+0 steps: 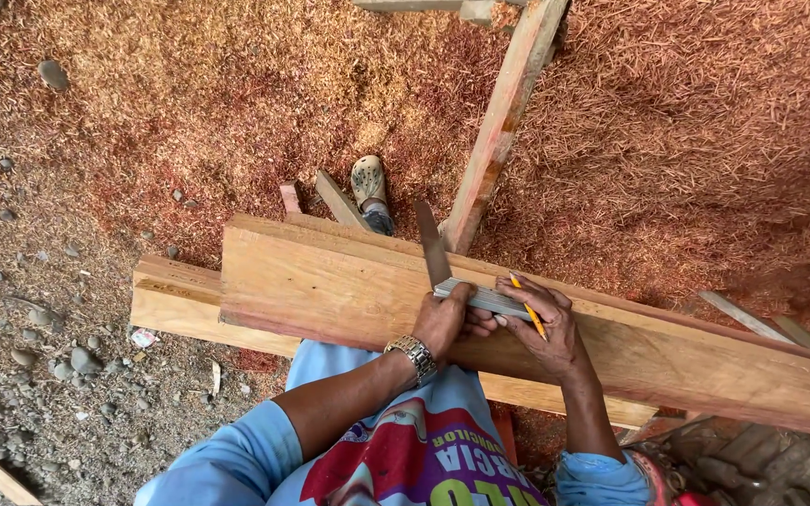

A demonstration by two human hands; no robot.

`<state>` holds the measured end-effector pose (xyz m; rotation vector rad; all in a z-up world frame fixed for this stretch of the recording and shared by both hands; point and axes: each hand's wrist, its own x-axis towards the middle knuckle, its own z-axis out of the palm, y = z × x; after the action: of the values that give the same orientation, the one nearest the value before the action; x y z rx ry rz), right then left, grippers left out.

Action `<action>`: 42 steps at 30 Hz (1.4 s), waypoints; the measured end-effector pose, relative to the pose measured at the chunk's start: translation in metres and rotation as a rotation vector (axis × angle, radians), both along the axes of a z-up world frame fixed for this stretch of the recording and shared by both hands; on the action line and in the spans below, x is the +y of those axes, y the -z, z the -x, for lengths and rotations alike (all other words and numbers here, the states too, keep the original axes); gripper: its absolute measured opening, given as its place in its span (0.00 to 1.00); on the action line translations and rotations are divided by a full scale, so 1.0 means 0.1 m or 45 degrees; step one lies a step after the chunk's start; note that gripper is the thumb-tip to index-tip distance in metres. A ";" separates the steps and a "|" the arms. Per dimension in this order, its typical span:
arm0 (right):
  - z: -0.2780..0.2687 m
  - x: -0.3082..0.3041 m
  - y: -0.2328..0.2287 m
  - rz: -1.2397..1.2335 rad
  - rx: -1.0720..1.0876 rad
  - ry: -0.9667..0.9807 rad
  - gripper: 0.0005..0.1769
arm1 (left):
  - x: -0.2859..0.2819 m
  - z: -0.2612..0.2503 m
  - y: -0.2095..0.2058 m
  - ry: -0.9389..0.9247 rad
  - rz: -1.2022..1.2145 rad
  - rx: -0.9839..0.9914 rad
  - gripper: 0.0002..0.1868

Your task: The person uses a try square and a pencil to mark straight lines on the edges of wooden planks. They measure and draw lines on multiple pieces of wood placed on sawhorses in a workshop environment.

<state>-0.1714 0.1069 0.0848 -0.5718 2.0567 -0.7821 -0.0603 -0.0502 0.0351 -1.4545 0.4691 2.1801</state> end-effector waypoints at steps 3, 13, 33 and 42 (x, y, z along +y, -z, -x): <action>0.01 0.02 0.05 0.029 0.004 -0.028 0.26 | 0.00 0.01 -0.02 -0.002 0.010 -0.038 0.22; 0.04 0.03 0.10 0.062 -0.022 -0.072 0.26 | -0.07 0.06 -0.16 0.016 0.047 -0.100 0.20; 0.01 0.19 0.15 -0.075 -0.006 -0.102 0.28 | -0.34 0.37 -0.84 1.571 1.708 1.204 0.20; -0.01 0.26 0.18 -0.015 -0.156 0.081 0.25 | 0.29 0.35 0.02 2.396 1.557 1.030 0.31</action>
<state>-0.1701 0.1332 0.0665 -0.4426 1.9731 -0.8217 -0.0954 -0.0211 0.0332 0.1729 2.3312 0.5284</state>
